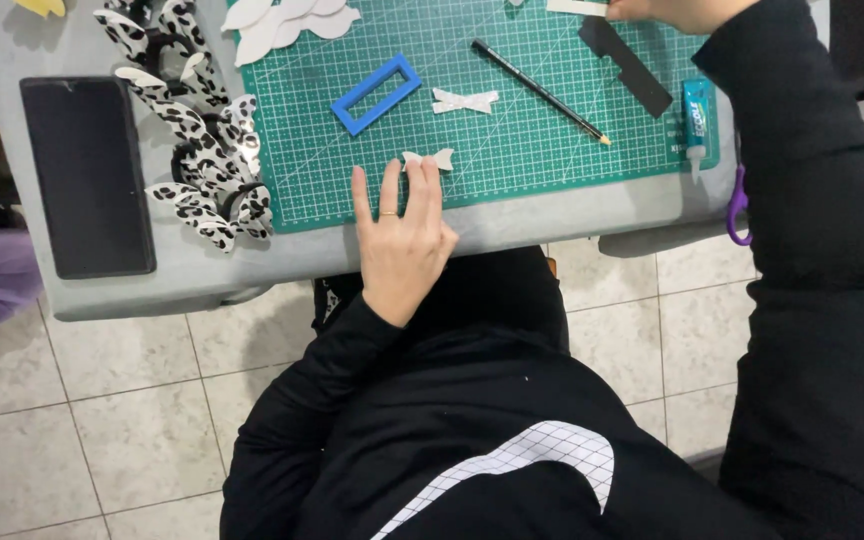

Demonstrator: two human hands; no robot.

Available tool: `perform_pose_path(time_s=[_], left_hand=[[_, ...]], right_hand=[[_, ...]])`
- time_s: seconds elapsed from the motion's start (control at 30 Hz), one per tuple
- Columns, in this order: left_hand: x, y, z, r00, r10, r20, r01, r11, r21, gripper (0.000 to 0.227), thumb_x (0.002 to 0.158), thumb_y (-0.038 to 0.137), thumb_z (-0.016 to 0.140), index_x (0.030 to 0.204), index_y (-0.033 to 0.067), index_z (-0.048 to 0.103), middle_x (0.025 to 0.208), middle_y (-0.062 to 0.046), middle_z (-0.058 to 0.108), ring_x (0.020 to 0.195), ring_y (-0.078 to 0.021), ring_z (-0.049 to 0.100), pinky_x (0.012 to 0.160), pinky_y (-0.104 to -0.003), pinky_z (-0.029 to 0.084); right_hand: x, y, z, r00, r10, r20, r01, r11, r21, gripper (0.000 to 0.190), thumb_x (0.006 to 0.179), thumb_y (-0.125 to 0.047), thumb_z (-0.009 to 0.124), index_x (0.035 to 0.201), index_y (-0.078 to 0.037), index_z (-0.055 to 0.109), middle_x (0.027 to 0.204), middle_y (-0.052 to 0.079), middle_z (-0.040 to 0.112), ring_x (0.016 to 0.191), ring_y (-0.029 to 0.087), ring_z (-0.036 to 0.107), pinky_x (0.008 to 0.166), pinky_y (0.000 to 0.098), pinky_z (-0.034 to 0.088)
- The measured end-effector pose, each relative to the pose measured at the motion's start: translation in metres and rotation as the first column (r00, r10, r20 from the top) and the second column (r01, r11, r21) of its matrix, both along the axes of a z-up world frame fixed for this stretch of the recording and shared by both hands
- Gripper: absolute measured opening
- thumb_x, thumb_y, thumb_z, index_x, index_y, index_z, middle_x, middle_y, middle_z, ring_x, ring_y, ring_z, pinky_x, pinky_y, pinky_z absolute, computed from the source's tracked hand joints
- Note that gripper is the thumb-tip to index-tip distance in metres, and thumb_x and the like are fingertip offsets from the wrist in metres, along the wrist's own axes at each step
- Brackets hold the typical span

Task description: Assembling small decorative bows from leather or synthetic materials using glue and tools on a cutting mat.

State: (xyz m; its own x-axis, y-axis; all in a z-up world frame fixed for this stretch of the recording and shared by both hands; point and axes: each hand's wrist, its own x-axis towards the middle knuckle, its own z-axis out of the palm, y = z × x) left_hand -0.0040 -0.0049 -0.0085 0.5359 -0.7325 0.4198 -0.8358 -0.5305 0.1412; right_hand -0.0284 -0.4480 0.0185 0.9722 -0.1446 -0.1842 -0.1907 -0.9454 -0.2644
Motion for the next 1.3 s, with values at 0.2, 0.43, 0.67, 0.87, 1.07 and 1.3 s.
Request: perform_pose_path(time_s=[0.2,0.43,0.67,0.87,1.07,1.3], left_hand=[[0.002,0.0,0.001,1.0,-0.005,-0.002,0.005,1.0,-0.008,0.06,0.091,0.022,0.061,0.144,-0.0049,0.058,0.139,-0.016,0.057,0.133,-0.0342,0.053,0.123,-0.063,0.028],[0.001,-0.001,0.003,1.0,0.009,-0.002,-0.009,1.0,-0.004,0.061,0.089,0.023,0.062,0.143,-0.0054,0.059,0.137,-0.015,0.058,0.134,-0.0334,0.052,0.123,-0.063,0.03],[0.0,-0.001,0.002,0.999,-0.001,0.035,0.001,1.0,0.007,0.062,0.089,0.024,0.063,0.143,-0.0056,0.059,0.139,-0.016,0.057,0.135,-0.0331,0.051,0.122,-0.062,0.031],[-0.002,-0.001,0.005,0.999,0.028,0.03,-0.029,0.999,0.027,0.063,0.088,0.028,0.062,0.14,-0.0061,0.06,0.137,-0.017,0.057,0.136,-0.0335,0.05,0.122,-0.063,0.029],[-0.004,-0.004,0.004,0.988,0.067,0.139,-0.078,0.994,0.079,0.061,0.09,0.03,0.059,0.139,-0.0064,0.06,0.137,-0.017,0.058,0.141,-0.0332,0.048,0.124,-0.06,0.025],[-0.004,-0.003,0.0,0.995,0.048,0.089,-0.051,0.998,0.031,0.063,0.09,0.033,0.057,0.139,-0.0065,0.06,0.139,-0.016,0.057,0.142,-0.0328,0.047,0.126,-0.058,0.025]], right_hand=[[-0.003,-0.029,-0.024,0.959,0.237,0.157,-0.266,0.942,0.206,0.023,0.115,-0.026,0.066,0.116,-0.004,0.07,0.101,0.008,0.073,0.093,0.018,0.07,0.087,0.0334,0.06],[-0.021,0.046,0.042,0.862,0.408,0.301,-0.25,0.859,-0.447,0.012,0.111,-0.019,0.073,0.112,-0.007,0.072,0.093,0.003,0.073,0.074,0.013,0.067,0.071,0.0269,0.056],[-0.03,0.106,0.091,0.386,0.767,0.513,-0.219,0.616,-0.757,0.026,0.088,-0.007,0.09,0.082,-0.009,0.065,0.081,0.001,0.066,0.073,0.016,0.063,0.061,0.0278,0.049],[-0.057,0.166,0.087,0.658,0.363,0.659,-0.216,0.93,-0.297,0.021,0.088,0.004,0.081,0.086,-0.001,0.061,0.107,0.017,0.076,0.087,0.03,0.074,0.073,0.0373,0.058],[-0.077,0.212,0.041,0.78,-0.12,0.614,0.045,0.99,0.137,0.018,0.1,0.001,0.079,0.097,0.0,0.061,0.111,0.01,0.077,0.097,0.023,0.078,0.085,0.0311,0.06],[-0.068,0.244,0.041,0.823,-0.117,0.556,0.096,0.993,0.067,0.018,0.094,-0.005,0.086,0.1,-0.004,0.069,0.113,0.008,0.078,0.105,0.026,0.075,0.09,0.0354,0.058]])
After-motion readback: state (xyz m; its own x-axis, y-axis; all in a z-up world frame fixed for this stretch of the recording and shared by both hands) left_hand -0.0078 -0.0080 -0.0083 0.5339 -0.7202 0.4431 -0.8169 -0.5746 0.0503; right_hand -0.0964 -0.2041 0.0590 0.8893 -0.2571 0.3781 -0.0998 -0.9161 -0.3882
